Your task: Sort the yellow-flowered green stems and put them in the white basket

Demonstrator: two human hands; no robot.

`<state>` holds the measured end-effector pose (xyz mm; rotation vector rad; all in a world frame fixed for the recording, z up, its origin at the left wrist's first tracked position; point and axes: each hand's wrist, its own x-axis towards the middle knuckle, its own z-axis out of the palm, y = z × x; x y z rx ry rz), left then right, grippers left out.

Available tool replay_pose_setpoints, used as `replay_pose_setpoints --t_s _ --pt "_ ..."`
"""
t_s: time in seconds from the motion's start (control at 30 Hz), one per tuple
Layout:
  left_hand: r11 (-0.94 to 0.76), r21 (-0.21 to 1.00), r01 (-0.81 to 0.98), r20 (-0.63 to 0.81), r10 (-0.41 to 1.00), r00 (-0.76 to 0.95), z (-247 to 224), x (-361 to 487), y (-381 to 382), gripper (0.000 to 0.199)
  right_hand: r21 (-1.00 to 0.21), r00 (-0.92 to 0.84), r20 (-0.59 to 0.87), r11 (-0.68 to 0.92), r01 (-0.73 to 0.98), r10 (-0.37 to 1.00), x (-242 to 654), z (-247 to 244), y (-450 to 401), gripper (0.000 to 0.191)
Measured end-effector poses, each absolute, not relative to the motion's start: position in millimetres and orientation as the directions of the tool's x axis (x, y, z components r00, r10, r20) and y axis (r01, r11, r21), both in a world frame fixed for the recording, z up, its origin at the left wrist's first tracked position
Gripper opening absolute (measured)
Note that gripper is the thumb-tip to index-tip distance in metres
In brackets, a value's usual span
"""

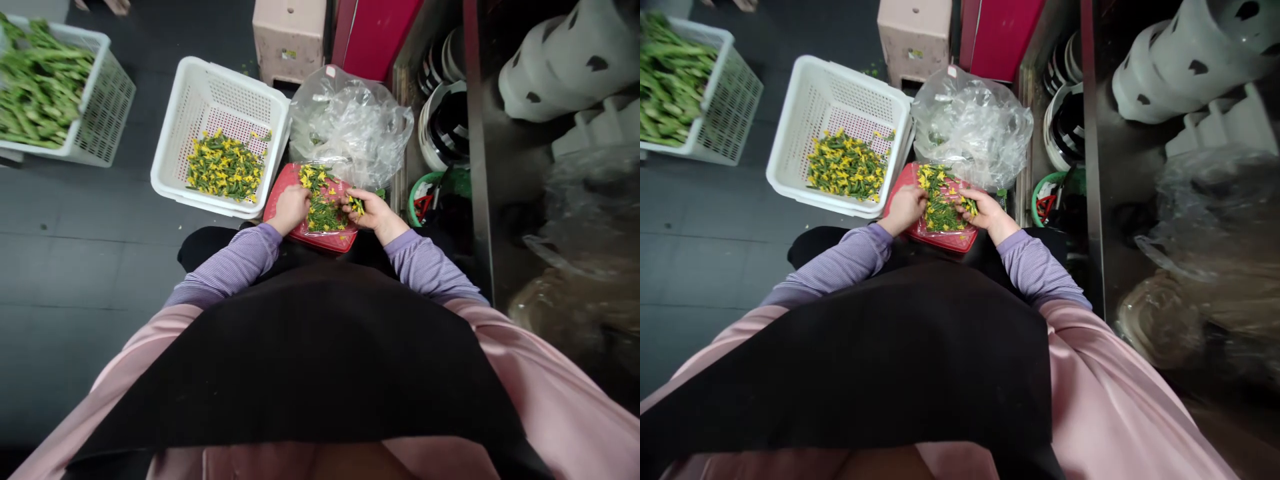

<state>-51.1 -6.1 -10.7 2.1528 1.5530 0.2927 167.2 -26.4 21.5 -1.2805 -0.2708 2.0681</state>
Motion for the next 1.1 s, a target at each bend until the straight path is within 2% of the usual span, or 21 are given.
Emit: replay_pose_setpoints --t_s 0.1,0.23,0.33,0.43,0.53,0.6,0.7,0.8,1.0,1.1 --pt "-0.416 0.313 0.854 -0.154 0.865 0.478 -8.7 -32.8 -10.2 0.031 -0.523 -0.255 -0.699 -0.721 -0.454 0.668 164.7 19.4 -19.2 0.003" --pt "-0.452 0.251 0.856 -0.248 0.825 0.508 -18.1 -9.4 0.5 0.027 -0.625 -0.329 -0.574 -0.661 -0.414 0.749 160.4 21.8 -5.4 0.017" --pt "-0.317 0.36 0.878 -0.272 0.864 0.424 -25.9 -4.8 13.2 0.021 -0.712 -0.344 -0.498 -0.602 -0.362 0.796 164.9 29.2 3.5 0.024" --pt "-0.12 0.572 0.812 -0.274 0.905 0.327 -23.2 -10.2 18.6 0.013 -0.757 -0.291 -0.473 -0.553 -0.348 0.831 174.2 33.0 8.6 0.022" --pt "0.156 0.768 0.621 -0.348 0.916 0.201 -8.5 -17.9 13.8 0.018 -0.796 -0.216 -0.461 -0.509 -0.326 0.86 178.5 26.6 8.0 0.017" --pt "0.343 0.837 0.427 -0.433 0.891 0.133 3.9 -20.3 7.0 0.019 -0.836 -0.182 -0.447 -0.481 -0.264 0.876 175.4 18.9 4.2 0.016" --pt "0.459 0.864 0.209 -0.488 0.865 0.118 18.2 -18.0 -3.2 0.021 -0.895 -0.17 -0.425 -0.441 -0.065 0.889 164.2 9.3 -4.9 0.022" --pt "0.484 0.868 0.116 -0.496 0.859 0.126 23.0 -11.7 -9.1 0.025 -0.922 -0.218 -0.386 -0.379 0.077 0.896 153.2 4.8 -13.8 0.03" --pt "0.576 0.816 -0.046 -0.567 0.814 0.127 19.9 -4.6 -14.4 0.025 -0.9 -0.211 -0.408 -0.43 -0.074 0.889 145.8 0.8 -18.8 0.019" --pt "0.531 0.847 -0.021 -0.529 0.847 0.052 23.0 -2.0 -19.9 0.02 -0.894 -0.223 -0.409 -0.438 -0.097 0.885 145.3 0.7 -18.6 0.02"
